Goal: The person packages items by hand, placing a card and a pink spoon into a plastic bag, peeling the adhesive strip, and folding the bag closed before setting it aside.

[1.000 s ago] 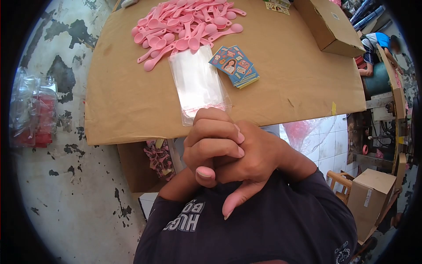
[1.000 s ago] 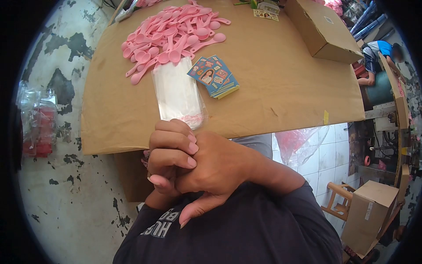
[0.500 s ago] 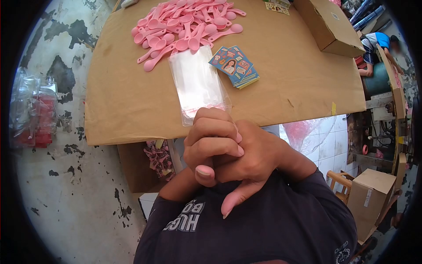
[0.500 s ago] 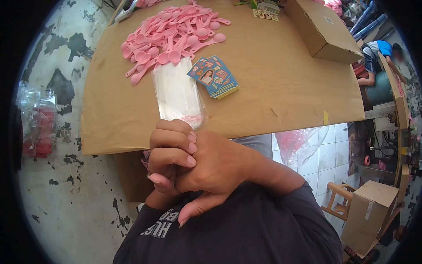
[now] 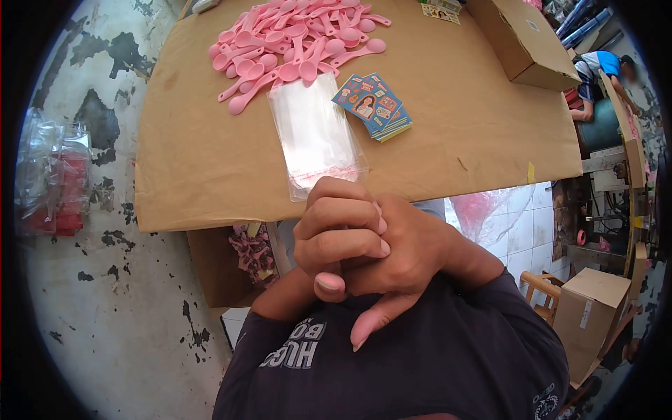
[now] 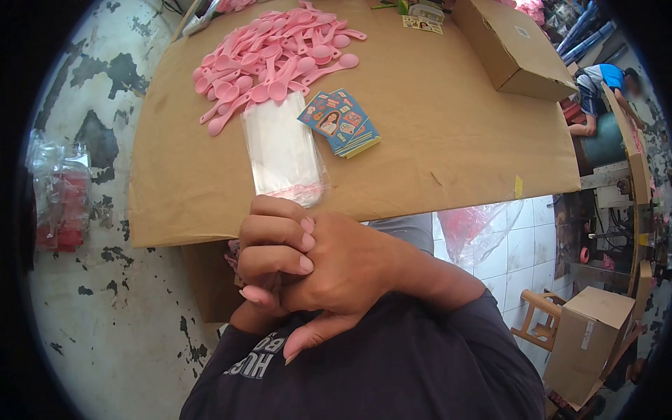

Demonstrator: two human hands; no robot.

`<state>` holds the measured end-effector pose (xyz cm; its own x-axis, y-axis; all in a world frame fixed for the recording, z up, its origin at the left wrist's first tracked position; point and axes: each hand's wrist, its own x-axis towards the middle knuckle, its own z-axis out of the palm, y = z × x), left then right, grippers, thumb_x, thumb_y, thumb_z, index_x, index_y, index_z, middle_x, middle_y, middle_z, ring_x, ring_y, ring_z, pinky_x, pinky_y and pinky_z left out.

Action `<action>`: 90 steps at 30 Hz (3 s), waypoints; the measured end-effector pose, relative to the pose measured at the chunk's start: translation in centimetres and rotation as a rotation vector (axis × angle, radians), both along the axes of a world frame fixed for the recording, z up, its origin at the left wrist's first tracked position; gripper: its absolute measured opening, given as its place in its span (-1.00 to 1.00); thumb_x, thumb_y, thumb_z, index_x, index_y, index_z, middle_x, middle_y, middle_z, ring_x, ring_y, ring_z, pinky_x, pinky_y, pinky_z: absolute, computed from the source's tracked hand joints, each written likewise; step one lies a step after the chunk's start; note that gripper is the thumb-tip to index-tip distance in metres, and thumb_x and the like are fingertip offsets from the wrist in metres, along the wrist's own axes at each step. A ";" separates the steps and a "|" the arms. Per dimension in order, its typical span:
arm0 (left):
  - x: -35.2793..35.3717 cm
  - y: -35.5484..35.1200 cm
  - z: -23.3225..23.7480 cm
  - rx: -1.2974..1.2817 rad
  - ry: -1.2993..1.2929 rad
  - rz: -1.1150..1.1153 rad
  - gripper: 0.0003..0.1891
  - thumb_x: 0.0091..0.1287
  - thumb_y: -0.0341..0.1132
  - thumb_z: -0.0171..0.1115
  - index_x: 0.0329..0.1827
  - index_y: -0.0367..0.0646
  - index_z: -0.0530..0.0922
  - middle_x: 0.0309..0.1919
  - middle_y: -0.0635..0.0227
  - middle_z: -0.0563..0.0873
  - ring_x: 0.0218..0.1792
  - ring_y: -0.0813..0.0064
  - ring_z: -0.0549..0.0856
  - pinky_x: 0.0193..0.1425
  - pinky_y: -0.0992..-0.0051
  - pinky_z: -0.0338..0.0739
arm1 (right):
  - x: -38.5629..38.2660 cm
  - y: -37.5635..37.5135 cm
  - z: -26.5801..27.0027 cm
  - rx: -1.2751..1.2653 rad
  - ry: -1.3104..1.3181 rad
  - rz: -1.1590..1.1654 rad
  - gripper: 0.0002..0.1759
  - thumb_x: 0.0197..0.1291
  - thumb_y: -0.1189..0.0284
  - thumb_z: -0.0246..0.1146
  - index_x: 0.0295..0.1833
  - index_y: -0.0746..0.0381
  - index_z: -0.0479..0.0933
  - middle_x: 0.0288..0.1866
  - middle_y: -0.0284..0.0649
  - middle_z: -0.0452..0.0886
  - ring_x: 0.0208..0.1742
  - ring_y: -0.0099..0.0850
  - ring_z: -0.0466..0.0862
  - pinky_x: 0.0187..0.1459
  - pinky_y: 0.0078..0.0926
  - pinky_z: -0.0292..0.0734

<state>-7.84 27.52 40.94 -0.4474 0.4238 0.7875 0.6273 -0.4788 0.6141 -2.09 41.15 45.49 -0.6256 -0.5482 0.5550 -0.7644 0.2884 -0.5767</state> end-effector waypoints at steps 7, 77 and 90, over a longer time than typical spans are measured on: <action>-1.5 -0.1 -1.3 0.055 0.174 -0.011 -0.43 0.68 0.26 -0.32 -0.20 0.03 0.49 -0.21 0.34 0.54 -0.16 0.28 0.58 -0.07 0.34 0.54 | -0.1 0.0 0.0 0.006 -0.002 0.028 -0.39 0.10 -0.20 0.36 -0.21 0.19 0.59 -0.01 -0.22 0.62 0.06 -0.18 0.60 0.11 -0.25 0.46; -1.7 1.7 -0.3 0.171 0.085 -0.005 -0.32 0.66 0.22 -0.20 -0.20 -0.22 0.66 -0.25 0.09 0.68 -0.25 0.20 0.63 -0.20 0.32 0.56 | -0.6 0.1 -1.0 -0.093 0.182 -0.119 -0.38 0.23 -0.25 0.36 -0.12 0.15 0.73 -0.24 -0.40 0.59 -0.14 -0.34 0.68 -0.10 -0.37 0.57; -0.9 0.5 0.0 0.007 0.110 0.011 -0.39 0.64 0.33 -0.29 -0.17 0.01 0.51 -0.18 0.31 0.58 -0.17 0.28 0.57 -0.10 0.38 0.57 | -0.4 -0.1 -1.2 -0.030 0.152 -0.044 -0.44 0.26 -0.22 0.33 -0.14 0.10 0.70 -0.14 -0.35 0.49 -0.09 -0.30 0.58 -0.20 -0.29 0.56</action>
<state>-8.74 28.03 40.96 -0.3626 0.4132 0.8353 0.6963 -0.4756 0.5375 -2.49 41.01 44.32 -0.5560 -0.5043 0.6607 -0.8306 0.3077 -0.4642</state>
